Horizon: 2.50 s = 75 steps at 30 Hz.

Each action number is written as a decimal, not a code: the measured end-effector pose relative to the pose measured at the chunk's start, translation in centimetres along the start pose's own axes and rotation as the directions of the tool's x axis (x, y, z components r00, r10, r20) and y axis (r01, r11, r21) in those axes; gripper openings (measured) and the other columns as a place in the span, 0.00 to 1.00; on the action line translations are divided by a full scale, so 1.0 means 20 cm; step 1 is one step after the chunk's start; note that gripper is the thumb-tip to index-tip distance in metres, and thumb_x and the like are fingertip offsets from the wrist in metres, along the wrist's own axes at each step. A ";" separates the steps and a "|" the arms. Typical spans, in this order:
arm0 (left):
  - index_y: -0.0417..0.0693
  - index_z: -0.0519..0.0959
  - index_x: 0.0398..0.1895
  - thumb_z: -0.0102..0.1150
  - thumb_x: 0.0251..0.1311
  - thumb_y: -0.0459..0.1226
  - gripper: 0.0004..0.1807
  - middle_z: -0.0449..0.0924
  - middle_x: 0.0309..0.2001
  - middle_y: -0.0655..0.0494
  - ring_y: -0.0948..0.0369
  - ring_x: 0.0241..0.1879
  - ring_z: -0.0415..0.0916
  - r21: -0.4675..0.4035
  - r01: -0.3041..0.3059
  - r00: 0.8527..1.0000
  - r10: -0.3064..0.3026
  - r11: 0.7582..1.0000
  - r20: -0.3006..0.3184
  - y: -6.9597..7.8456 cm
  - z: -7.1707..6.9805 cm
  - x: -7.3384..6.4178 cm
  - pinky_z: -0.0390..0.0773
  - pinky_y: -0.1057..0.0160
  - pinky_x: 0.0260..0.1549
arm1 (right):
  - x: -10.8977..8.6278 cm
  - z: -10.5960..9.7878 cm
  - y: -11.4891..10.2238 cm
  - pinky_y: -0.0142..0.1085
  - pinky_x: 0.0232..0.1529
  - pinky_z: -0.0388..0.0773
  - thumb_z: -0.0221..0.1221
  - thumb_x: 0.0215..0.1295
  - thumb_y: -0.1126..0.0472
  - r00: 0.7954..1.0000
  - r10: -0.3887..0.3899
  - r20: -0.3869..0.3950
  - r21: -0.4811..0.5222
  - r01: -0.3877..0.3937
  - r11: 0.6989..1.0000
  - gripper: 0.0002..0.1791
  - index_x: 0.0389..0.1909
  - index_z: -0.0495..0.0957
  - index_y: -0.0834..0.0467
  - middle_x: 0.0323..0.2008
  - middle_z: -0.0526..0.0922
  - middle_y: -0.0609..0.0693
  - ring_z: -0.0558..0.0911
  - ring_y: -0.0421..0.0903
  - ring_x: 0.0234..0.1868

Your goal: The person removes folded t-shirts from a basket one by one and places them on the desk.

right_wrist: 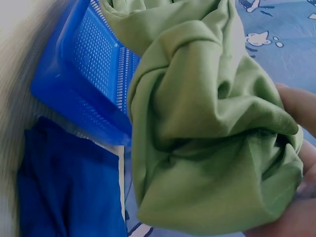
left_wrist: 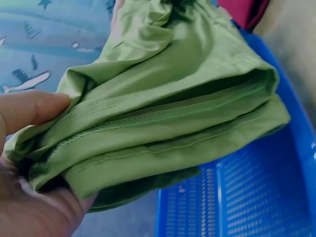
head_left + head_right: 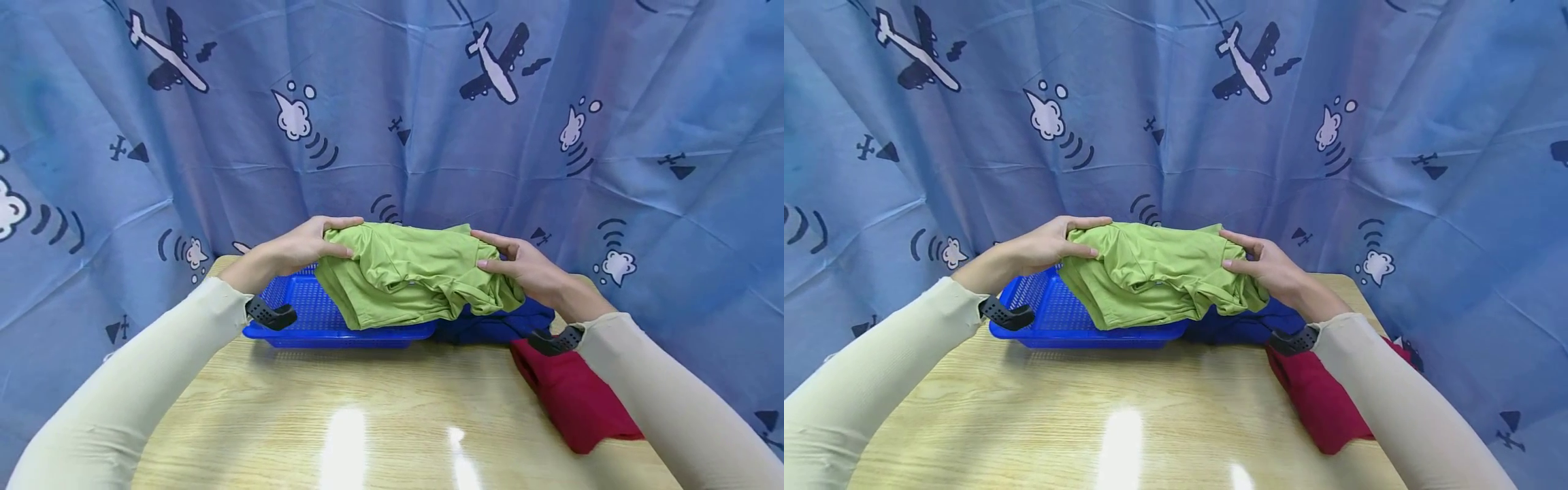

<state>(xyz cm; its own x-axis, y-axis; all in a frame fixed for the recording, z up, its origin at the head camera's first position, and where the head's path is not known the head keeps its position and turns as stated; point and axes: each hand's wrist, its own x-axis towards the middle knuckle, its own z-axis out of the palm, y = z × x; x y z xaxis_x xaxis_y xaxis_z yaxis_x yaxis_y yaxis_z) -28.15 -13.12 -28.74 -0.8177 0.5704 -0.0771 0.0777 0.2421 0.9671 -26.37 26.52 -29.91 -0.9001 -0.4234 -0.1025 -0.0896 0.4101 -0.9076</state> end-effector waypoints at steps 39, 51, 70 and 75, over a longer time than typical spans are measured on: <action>0.53 0.60 0.79 0.61 0.64 0.30 0.40 0.59 0.77 0.48 0.61 0.54 0.77 0.035 -0.044 0.989 0.039 0.998 0.141 -0.06 0.57 0.08 0.80 0.65 0.53 | -0.56 -0.23 0.34 0.33 0.63 0.66 0.54 0.76 0.61 0.999 -0.046 -0.023 -0.254 0.039 0.966 0.34 0.79 0.57 0.49 0.76 0.57 0.35 0.53 0.12 0.64; 0.53 0.60 0.79 0.61 0.64 0.28 0.40 0.58 0.78 0.50 0.61 0.61 0.72 -0.022 -0.017 0.982 0.021 1.000 0.187 -0.13 0.71 0.15 0.78 0.65 0.58 | -0.65 -0.30 0.46 0.67 0.63 0.60 0.53 0.76 0.60 0.998 0.055 -0.026 -0.233 -0.060 0.971 0.33 0.79 0.57 0.48 0.78 0.52 0.42 0.54 0.10 0.61; 0.43 0.58 0.79 0.63 0.65 0.32 0.40 0.59 0.78 0.49 0.61 0.75 0.57 0.215 -0.115 0.946 0.041 0.970 0.321 -0.29 0.90 0.18 0.60 0.64 0.74 | -0.75 -0.31 0.68 0.54 0.60 0.72 0.53 0.76 0.61 0.991 0.129 0.039 -0.194 -0.119 0.974 0.33 0.79 0.57 0.54 0.75 0.57 0.40 0.58 0.14 0.64; 0.42 0.58 0.78 0.63 0.65 0.35 0.40 0.60 0.78 0.50 0.60 0.77 0.55 0.269 -0.124 0.934 0.021 0.955 0.356 -0.35 0.90 0.18 0.58 0.66 0.74 | -0.73 -0.27 0.70 0.41 0.58 0.71 0.54 0.75 0.61 0.987 0.138 0.077 -0.158 -0.124 0.979 0.34 0.79 0.56 0.58 0.77 0.55 0.47 0.58 0.08 0.58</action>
<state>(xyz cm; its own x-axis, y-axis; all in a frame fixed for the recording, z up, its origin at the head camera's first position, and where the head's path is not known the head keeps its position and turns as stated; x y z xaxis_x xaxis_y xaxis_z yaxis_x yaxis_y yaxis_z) -21.27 1.38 -40.09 -0.5591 0.8175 -0.1383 0.3289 0.3718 0.8681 -16.75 42.86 -38.81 -0.8685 -0.4235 -0.2576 -0.0432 0.5824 -0.8118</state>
